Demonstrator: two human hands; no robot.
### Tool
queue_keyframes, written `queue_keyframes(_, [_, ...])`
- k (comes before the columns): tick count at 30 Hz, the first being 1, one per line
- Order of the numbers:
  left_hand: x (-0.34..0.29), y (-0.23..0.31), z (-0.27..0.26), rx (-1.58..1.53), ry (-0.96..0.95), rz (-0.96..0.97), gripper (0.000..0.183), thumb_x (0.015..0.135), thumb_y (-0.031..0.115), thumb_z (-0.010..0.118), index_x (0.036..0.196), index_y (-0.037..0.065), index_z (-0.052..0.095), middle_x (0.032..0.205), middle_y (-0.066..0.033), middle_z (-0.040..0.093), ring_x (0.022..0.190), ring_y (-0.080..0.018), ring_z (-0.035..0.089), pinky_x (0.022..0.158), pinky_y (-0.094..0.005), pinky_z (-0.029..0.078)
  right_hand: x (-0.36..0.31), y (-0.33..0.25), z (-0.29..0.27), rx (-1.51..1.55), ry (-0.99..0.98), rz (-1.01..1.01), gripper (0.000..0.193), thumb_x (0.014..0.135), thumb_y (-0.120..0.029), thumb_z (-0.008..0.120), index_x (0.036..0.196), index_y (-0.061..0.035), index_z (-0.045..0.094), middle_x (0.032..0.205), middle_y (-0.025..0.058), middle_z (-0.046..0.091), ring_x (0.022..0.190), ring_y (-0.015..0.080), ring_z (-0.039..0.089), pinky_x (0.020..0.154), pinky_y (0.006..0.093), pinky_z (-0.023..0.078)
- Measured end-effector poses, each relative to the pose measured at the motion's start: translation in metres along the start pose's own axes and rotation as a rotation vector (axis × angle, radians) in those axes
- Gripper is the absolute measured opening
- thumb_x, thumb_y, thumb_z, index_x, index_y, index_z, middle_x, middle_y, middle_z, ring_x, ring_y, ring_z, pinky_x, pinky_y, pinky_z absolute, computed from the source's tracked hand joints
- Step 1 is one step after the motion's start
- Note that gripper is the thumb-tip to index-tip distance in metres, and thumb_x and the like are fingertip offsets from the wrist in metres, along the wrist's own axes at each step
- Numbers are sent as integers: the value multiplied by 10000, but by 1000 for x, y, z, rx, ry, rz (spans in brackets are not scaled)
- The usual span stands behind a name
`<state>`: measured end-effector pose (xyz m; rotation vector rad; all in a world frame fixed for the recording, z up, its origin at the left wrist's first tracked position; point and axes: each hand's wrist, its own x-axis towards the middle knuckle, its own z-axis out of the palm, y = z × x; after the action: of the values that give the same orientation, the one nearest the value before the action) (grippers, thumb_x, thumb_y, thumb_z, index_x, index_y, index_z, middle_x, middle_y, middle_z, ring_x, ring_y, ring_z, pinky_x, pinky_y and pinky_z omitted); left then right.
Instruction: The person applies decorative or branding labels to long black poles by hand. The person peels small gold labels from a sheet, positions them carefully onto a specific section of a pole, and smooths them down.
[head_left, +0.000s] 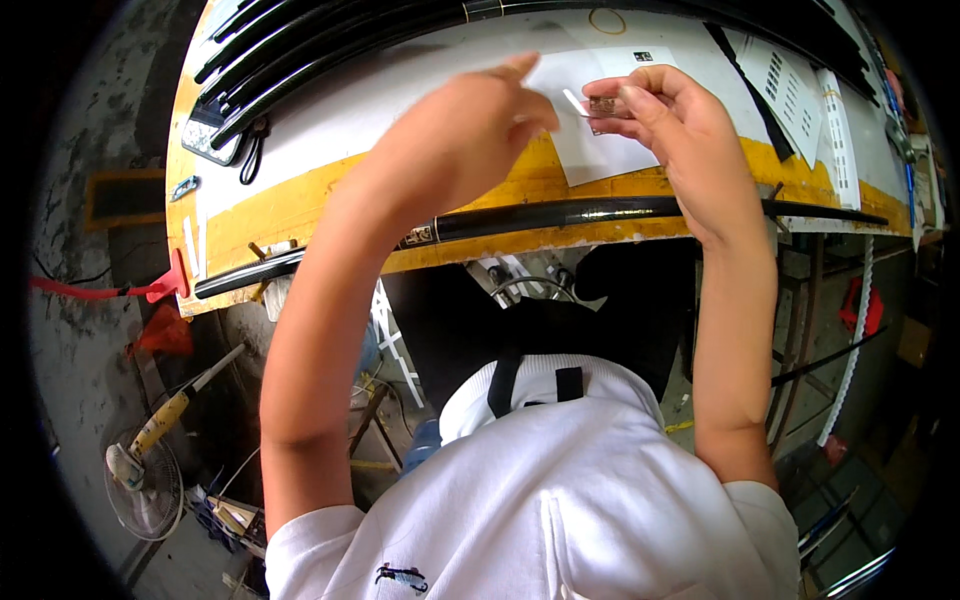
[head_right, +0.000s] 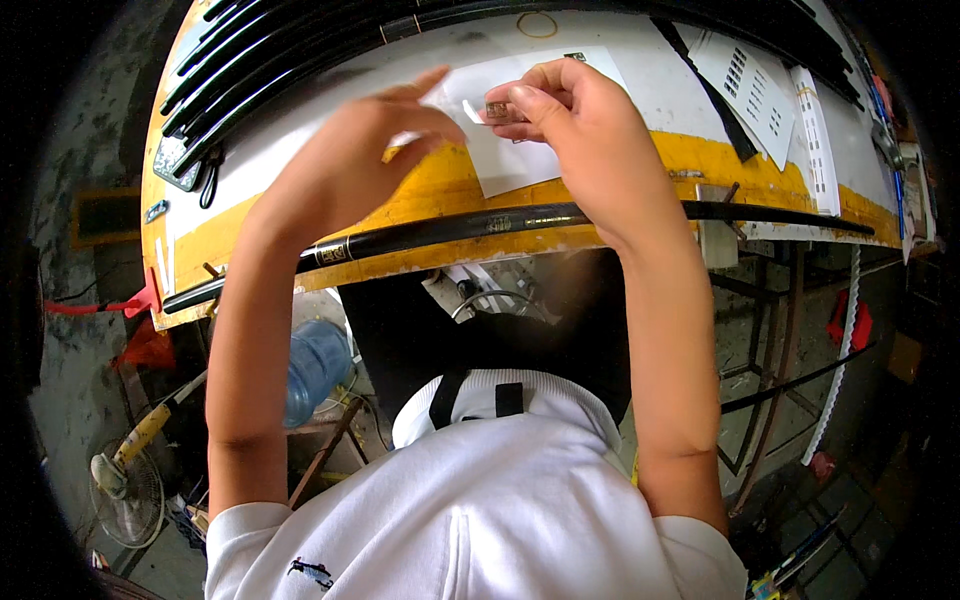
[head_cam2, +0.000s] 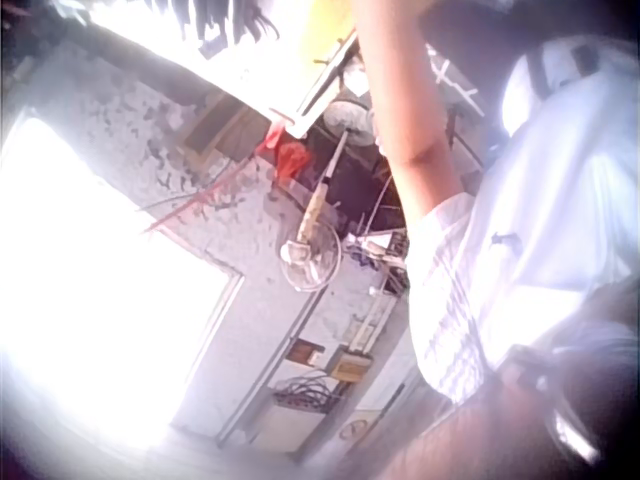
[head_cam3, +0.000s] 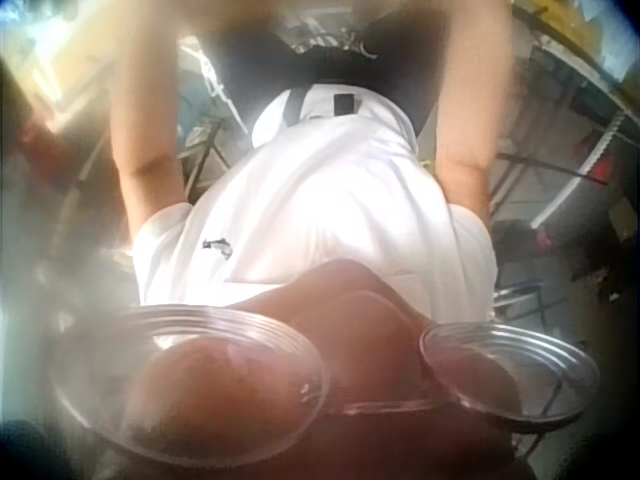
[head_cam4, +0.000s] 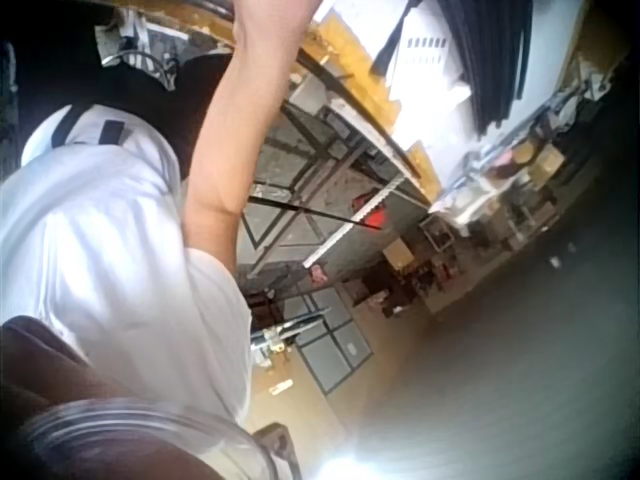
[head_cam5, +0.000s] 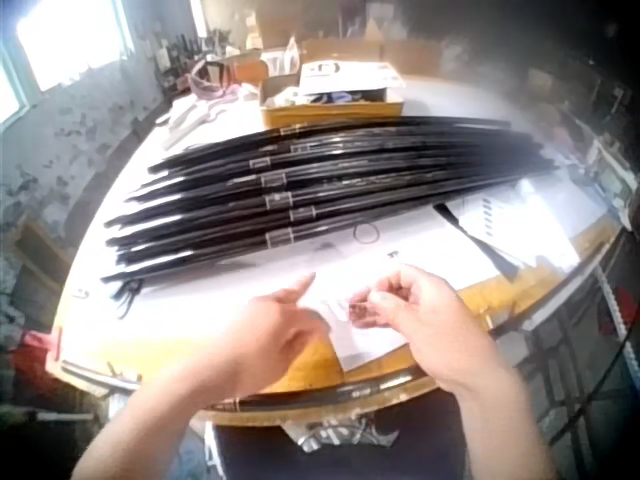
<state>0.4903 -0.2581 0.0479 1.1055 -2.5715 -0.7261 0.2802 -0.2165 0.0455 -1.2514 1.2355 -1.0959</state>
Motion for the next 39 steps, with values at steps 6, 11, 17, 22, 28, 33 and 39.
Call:
queue_keyframes(6, [-43,68,-22,-658,413,-181,447,891,311,678,1186,-10,582,1161,-121,625,1067,-215,613,931,-324,476,-47,-39,8,103,-52,-2,186,991,-174,508,1023,8,534,1090,174,642,969,202,651,938,352,504])
queue_keyframes(11, [-73,94,-3,-946,408,-318,364,866,148,724,1141,-18,552,1009,-115,637,849,-121,640,664,-211,524,-83,-62,29,212,-78,17,154,996,-145,470,1039,-1,505,1052,188,640,941,201,654,843,307,529])
queue_keyframes(17, [-105,99,8,-1245,357,-420,182,906,144,673,924,-14,584,770,-59,645,640,-109,636,549,-208,534,-111,-57,38,261,-79,118,176,1000,-151,457,1084,-2,496,1049,176,647,850,229,689,760,322,566])
queue_keyframes(22, [-129,103,14,-1343,382,-448,169,908,125,662,887,-13,566,739,-65,631,613,-116,634,546,-224,543,-125,-48,48,336,-103,191,243,963,-145,524,1145,11,482,1035,155,652,821,220,683,726,308,557])
queue_keyframes(28, [-145,102,16,-1330,405,-480,169,901,115,669,872,-9,559,715,-64,627,602,-110,628,551,-224,535,-134,-38,52,268,-154,287,195,913,-151,607,1021,-3,538,936,118,637,689,129,609,613,245,490])
queue_keyframes(33, [-152,99,25,-1268,438,-494,153,908,102,652,867,-6,552,690,-43,607,586,-97,599,560,-205,493,-137,-28,66,264,-36,185,106,890,-63,661,934,-6,583,840,22,607,701,44,525,635,175,411])
queue_keyframes(39, [-162,84,35,-1317,387,-548,150,915,98,644,859,0,545,680,-11,568,587,-65,540,554,-191,441,-136,-13,74,183,-29,131,92,854,-30,678,882,-5,593,818,-2,567,746,45,492,663,186,387])
